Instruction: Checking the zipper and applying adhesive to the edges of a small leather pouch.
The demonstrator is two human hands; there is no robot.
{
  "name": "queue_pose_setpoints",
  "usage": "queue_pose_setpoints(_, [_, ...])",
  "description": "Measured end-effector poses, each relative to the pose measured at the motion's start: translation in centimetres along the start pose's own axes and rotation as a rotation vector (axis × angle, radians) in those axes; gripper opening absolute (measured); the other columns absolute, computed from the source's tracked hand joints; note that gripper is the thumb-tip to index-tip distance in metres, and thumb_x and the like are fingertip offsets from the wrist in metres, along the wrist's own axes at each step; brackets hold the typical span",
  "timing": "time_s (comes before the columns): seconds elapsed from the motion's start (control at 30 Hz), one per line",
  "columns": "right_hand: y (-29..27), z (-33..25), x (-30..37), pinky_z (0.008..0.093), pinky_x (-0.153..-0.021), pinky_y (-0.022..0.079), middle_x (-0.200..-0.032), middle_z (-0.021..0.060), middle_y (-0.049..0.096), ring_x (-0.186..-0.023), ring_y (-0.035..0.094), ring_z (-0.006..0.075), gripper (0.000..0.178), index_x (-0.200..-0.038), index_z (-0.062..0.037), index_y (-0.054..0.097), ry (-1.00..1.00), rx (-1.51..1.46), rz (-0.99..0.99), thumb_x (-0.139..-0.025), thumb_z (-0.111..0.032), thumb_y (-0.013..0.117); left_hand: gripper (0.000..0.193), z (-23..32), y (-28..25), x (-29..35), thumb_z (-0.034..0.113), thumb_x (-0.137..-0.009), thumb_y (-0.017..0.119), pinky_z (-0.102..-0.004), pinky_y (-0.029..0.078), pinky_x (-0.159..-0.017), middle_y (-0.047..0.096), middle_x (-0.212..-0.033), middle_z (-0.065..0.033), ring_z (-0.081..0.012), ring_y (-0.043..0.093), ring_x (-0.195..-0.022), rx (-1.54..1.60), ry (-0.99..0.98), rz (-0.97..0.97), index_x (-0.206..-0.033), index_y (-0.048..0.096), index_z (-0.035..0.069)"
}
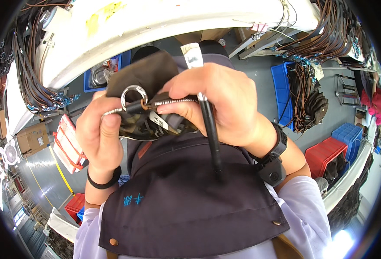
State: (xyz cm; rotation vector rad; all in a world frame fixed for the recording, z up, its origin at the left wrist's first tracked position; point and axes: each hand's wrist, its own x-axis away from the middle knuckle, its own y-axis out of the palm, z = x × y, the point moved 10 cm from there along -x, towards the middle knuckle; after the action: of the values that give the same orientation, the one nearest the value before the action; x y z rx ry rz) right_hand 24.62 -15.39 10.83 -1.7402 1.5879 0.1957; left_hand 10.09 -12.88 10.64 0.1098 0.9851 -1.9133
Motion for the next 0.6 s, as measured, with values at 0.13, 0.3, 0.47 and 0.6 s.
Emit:
queue_pose_setpoints(0.13, [1.2,3.7,1.6,0.0207,-0.055,0.041,-0.072,0.0018,0.056,-0.062,0.051,0.0079,0.024,-0.086,-0.0043,0.052,0.356,-0.374,0.104,-0.076,-0.003,0.074,0.024,-3.9,1.5,1.4,0.019,-0.094,0.053,-0.0217,0.038,-0.063,0.058,-0.074,-0.0018,-0.0078,0.049,-0.068,0.678,-0.448,0.064,-0.085,0.061,-0.001])
queue_pose_setpoints(0.3, [1.9,3.8,1.4,0.0187,-0.056,0.037,-0.074,-0.0013,0.052,-0.062,0.046,0.0049,0.025,-0.088,-0.0044,0.05,0.358,-0.497,0.129,-0.078,0.001,0.072,0.03,-5.3,2.4,2.3,0.024,-0.096,0.05,-0.0198,0.038,-0.062,0.057,-0.076,0.0009,-0.0044,0.047,-0.07,0.904,-0.558,0.069,-0.087,0.06,-0.002])
queue_pose_setpoints(0.47, [1.7,3.7,1.5,0.0191,-0.057,0.039,-0.076,-0.0002,0.053,-0.064,0.048,0.0047,0.025,-0.089,-0.0044,0.049,0.347,-0.455,0.139,-0.078,0.002,0.071,0.03,-5.5,2.6,2.2,0.025,-0.096,0.05,-0.0191,0.038,-0.062,0.057,-0.076,0.0011,-0.0037,0.047,-0.069,0.929,-0.578,0.067,-0.089,0.061,-0.003])
queue_pose_setpoints(0.6, [1.7,4.1,1.9,0.02,-0.06,0.042,-0.08,0.0016,0.054,-0.069,0.052,0.0061,0.023,-0.089,-0.0035,0.05,0.396,-0.479,0.129,-0.079,0.001,0.07,0.028,-5.2,2.8,2.3,0.023,-0.096,0.051,-0.0189,0.038,-0.061,0.058,-0.076,0.0016,-0.0033,0.047,-0.069,0.985,-0.582,0.062,-0.09,0.061,-0.002])
